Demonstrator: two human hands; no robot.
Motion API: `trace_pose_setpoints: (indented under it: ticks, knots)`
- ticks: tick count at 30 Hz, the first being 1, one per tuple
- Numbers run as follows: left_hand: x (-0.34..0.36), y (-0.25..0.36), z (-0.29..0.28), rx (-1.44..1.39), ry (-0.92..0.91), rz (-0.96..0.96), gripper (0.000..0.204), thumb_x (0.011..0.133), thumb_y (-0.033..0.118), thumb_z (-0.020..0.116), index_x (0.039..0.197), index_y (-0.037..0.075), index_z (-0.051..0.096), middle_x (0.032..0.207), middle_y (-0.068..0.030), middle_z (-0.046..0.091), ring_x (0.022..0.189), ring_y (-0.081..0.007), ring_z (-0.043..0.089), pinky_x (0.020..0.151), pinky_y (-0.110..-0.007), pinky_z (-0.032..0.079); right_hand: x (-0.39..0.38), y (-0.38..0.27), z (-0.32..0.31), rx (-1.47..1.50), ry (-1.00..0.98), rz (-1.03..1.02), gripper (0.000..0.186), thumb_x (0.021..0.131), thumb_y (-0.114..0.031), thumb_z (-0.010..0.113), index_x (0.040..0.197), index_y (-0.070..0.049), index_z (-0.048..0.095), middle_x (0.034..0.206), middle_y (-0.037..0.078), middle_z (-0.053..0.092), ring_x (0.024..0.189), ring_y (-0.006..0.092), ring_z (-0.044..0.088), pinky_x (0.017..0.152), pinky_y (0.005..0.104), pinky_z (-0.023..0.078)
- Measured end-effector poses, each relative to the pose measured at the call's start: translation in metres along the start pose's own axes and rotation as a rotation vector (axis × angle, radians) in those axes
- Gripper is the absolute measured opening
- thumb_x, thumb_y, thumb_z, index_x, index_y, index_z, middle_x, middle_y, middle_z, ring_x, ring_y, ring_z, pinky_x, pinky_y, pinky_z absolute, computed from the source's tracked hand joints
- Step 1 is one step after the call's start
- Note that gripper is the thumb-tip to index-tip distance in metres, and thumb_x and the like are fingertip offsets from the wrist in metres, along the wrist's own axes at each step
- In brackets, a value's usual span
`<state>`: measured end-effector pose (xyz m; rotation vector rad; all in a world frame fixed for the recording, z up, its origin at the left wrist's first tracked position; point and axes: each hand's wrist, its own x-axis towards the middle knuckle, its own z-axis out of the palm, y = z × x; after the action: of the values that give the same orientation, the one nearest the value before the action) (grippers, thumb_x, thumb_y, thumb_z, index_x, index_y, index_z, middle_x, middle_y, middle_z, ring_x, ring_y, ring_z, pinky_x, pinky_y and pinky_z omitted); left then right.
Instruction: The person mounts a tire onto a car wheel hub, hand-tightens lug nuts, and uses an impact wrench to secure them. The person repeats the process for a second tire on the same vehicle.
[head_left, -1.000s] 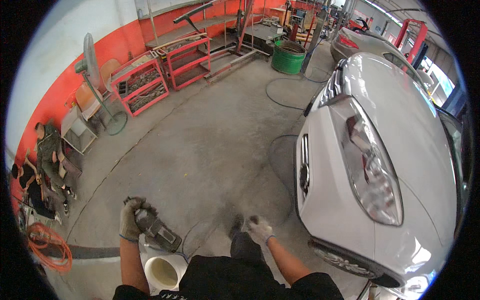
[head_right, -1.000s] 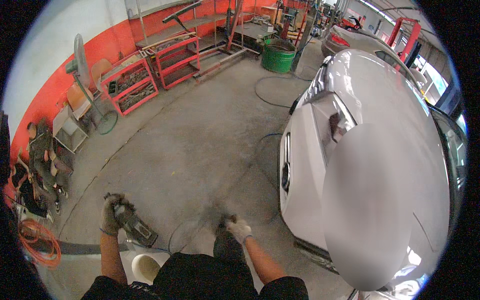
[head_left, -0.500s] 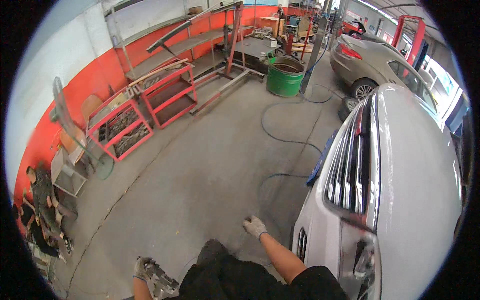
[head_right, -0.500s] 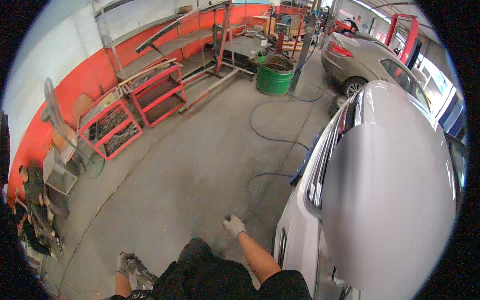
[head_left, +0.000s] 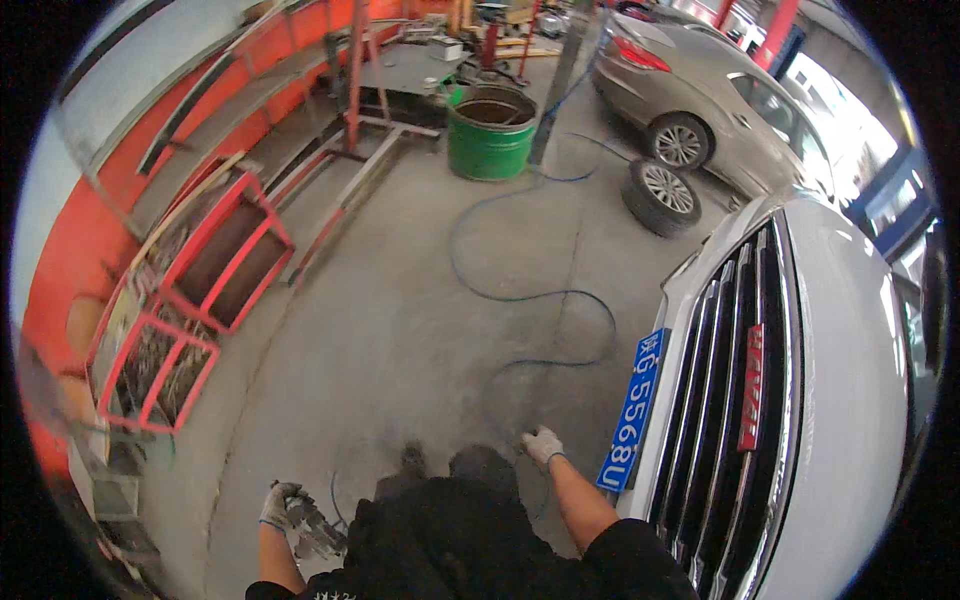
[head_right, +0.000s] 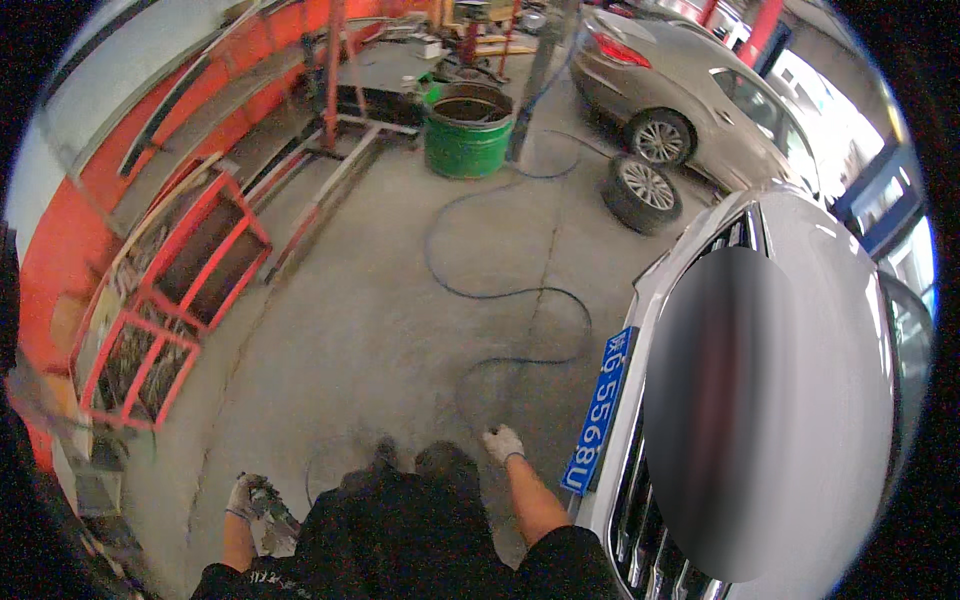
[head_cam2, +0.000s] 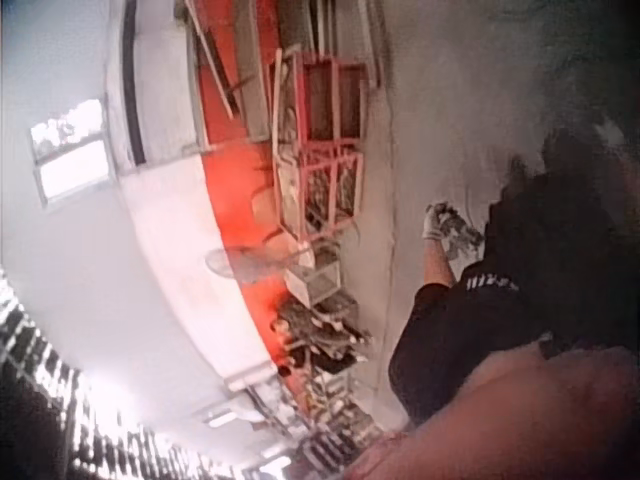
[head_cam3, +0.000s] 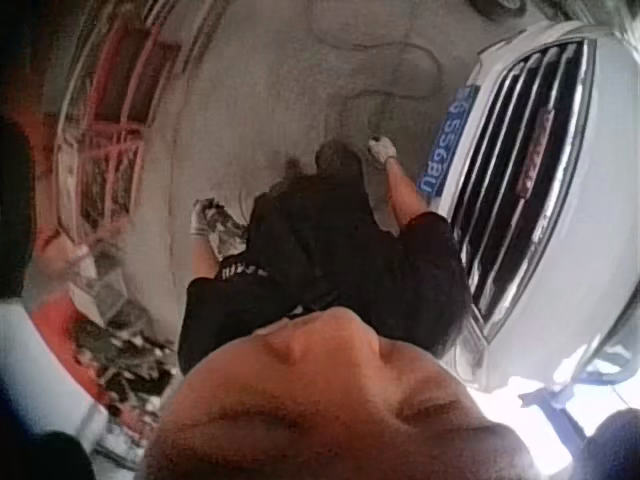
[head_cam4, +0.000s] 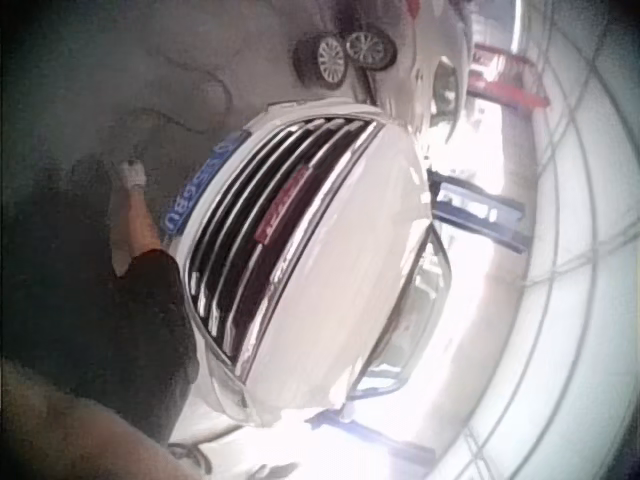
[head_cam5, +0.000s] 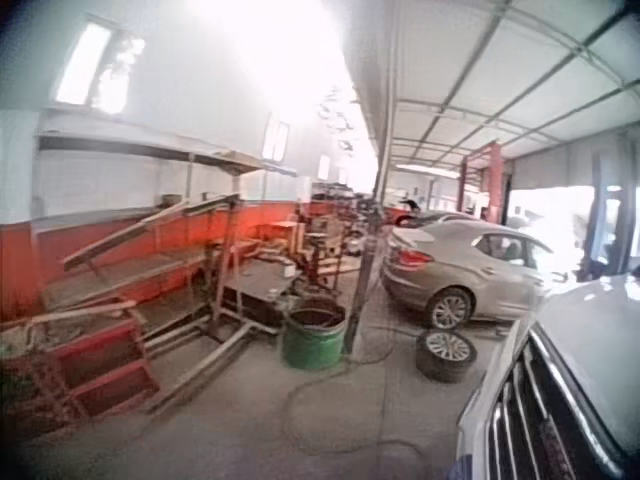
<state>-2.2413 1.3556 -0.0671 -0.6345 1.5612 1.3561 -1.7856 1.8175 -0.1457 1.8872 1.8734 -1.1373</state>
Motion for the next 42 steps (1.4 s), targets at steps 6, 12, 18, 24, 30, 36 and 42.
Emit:
trace_pose_setpoints:
  ticks: [6,12,18,24,30,36,42]
  knots:
    - [0.057,0.186,0.232,0.144,-0.198,-0.007,0.016,0.087,0.010,0.063,0.099,0.000,0.063,0.084,-0.0172,0.068,0.074,-0.0362,0.069,0.071,-0.052,0.062,0.127,-0.005,-0.085,0.245,0.147,0.140,0.049,0.087,-0.038,0.065,0.124,-0.007,0.071,0.118,0.017,0.074,0.111,0.0352,0.070,0.098,0.0430,0.054]
    - [0.186,0.284,0.413,0.414,-0.231,-0.052,0.014,0.085,0.007,0.065,0.096,-0.002,0.066,0.087,-0.0177,0.070,0.074,-0.0333,0.070,0.071,-0.049,0.062,0.283,-0.056,-0.153,0.122,0.049,0.256,0.047,0.088,-0.037,0.064,0.122,-0.006,0.071,0.117,0.017,0.075,0.107,0.0349,0.071,0.094,0.0446,0.056]
    - [0.200,0.377,0.685,0.753,-0.234,-0.022,0.021,0.085,0.009,0.068,0.101,-0.004,0.070,0.091,-0.0190,0.073,0.078,-0.0317,0.073,0.072,-0.045,0.063,0.428,-0.047,-0.250,0.146,-0.020,0.255,0.050,0.088,-0.038,0.065,0.125,-0.004,0.069,0.123,0.021,0.071,0.113,0.0372,0.068,0.099,0.0450,0.053]
    - [0.329,0.472,0.874,1.169,-0.533,0.327,0.019,0.085,0.010,0.067,0.099,-0.001,0.072,0.097,-0.0169,0.075,0.082,-0.0295,0.075,0.075,-0.043,0.063,0.486,-0.133,-0.432,0.360,0.119,0.222,0.052,0.092,-0.042,0.062,0.131,-0.007,0.066,0.131,0.021,0.068,0.124,0.0388,0.063,0.106,0.0464,0.049]
    - [0.283,0.493,1.161,1.072,-0.537,0.008,0.018,0.086,0.014,0.068,0.095,-0.001,0.073,0.090,-0.0140,0.074,0.079,-0.0274,0.073,0.073,-0.043,0.061,0.540,-0.115,-0.497,0.753,0.296,0.359,0.051,0.091,-0.042,0.061,0.128,-0.007,0.069,0.130,0.021,0.069,0.125,0.0393,0.062,0.106,0.0453,0.049]
    - [0.322,0.465,1.426,1.203,-0.581,-0.130,0.013,0.088,0.008,0.064,0.097,-0.001,0.067,0.091,-0.0192,0.072,0.079,-0.0323,0.070,0.076,-0.046,0.061,0.630,-0.059,-0.493,0.828,0.517,0.568,0.043,0.086,-0.038,0.063,0.107,-0.001,0.072,0.090,0.016,0.076,0.094,0.0270,0.073,0.090,0.0388,0.055]
    - [0.310,0.419,1.684,1.344,-0.727,0.031,0.015,0.089,0.007,0.059,0.100,0.000,0.066,0.090,-0.0165,0.072,0.074,-0.0297,0.069,0.068,-0.044,0.059,0.680,-0.131,-0.682,0.778,0.507,0.625,0.050,0.090,-0.038,0.062,0.124,-0.001,0.068,0.123,0.019,0.072,0.117,0.0298,0.068,0.099,0.0403,0.052]
